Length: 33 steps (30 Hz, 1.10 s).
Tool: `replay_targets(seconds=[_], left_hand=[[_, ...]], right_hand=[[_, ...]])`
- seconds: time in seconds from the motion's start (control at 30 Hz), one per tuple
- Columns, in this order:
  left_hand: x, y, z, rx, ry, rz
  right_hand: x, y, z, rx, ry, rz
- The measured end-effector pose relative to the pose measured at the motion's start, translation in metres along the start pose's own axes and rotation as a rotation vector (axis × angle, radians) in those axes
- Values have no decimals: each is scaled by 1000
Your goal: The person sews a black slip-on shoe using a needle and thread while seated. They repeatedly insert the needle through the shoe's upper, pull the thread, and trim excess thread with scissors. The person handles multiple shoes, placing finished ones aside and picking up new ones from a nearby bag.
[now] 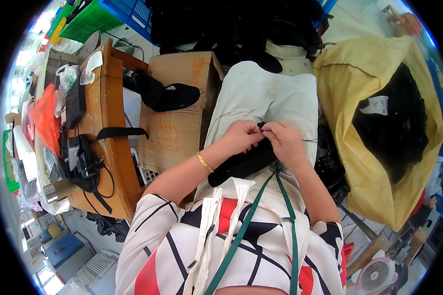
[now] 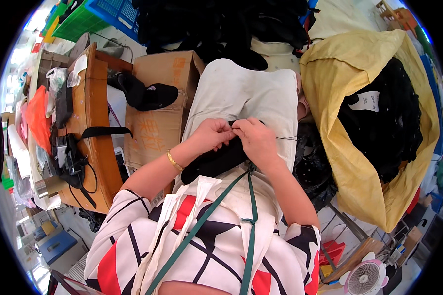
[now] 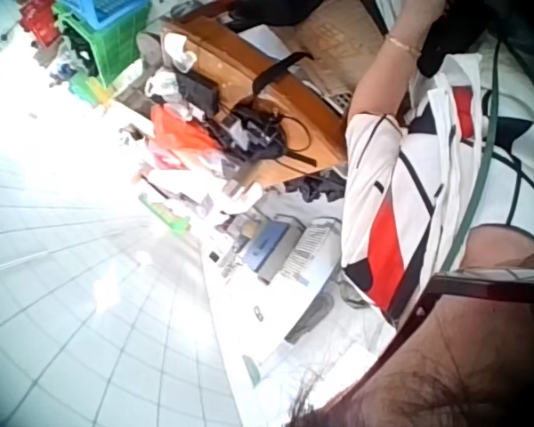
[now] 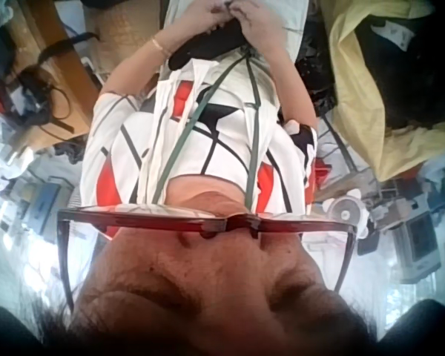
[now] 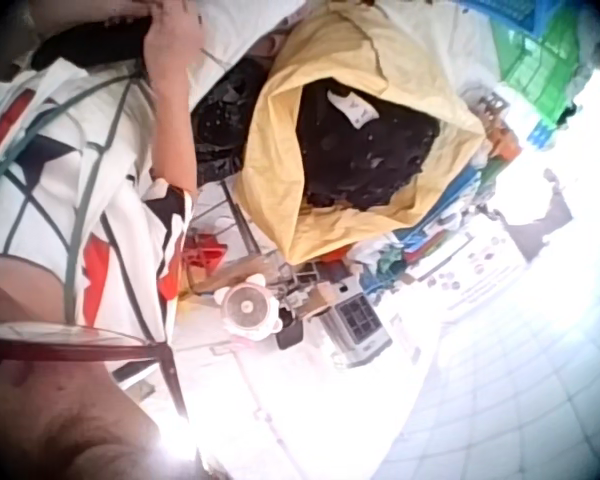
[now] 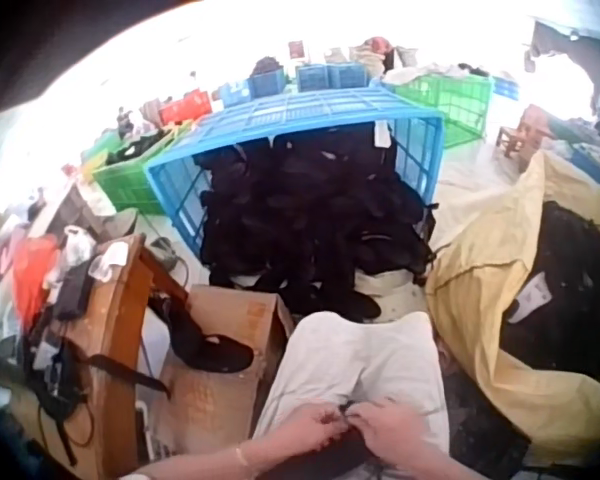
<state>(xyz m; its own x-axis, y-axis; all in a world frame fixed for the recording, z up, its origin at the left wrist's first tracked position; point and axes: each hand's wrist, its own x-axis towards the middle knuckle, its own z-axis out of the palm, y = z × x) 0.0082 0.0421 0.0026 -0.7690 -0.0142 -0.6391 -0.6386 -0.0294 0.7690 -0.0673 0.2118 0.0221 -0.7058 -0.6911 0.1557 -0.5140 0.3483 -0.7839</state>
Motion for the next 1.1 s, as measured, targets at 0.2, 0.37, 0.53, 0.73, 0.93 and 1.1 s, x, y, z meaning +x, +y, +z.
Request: replay_targets(seconds=[0.2,0.37,0.53,0.73,0.93,1.1], left_hand=[[-3,-10,-9,-147,-46,8],[-5,-23,-22,-250,-131,44],[2,-19,-18,-8,-17,242],[3,4,-2,540,203,468],[15,9,6,656,199,451],[14,3,6,672,278,518]], right_hand=[[-22,62,-30,1197,156,658],[-81,199,-144,1499,1057,717],[-157,259,-223,1335,1666,550],[-157,226,-213,1222,1531,645],[-159,219,-236,1253,1433,654],[-207,227,-312,804,1483,442]])
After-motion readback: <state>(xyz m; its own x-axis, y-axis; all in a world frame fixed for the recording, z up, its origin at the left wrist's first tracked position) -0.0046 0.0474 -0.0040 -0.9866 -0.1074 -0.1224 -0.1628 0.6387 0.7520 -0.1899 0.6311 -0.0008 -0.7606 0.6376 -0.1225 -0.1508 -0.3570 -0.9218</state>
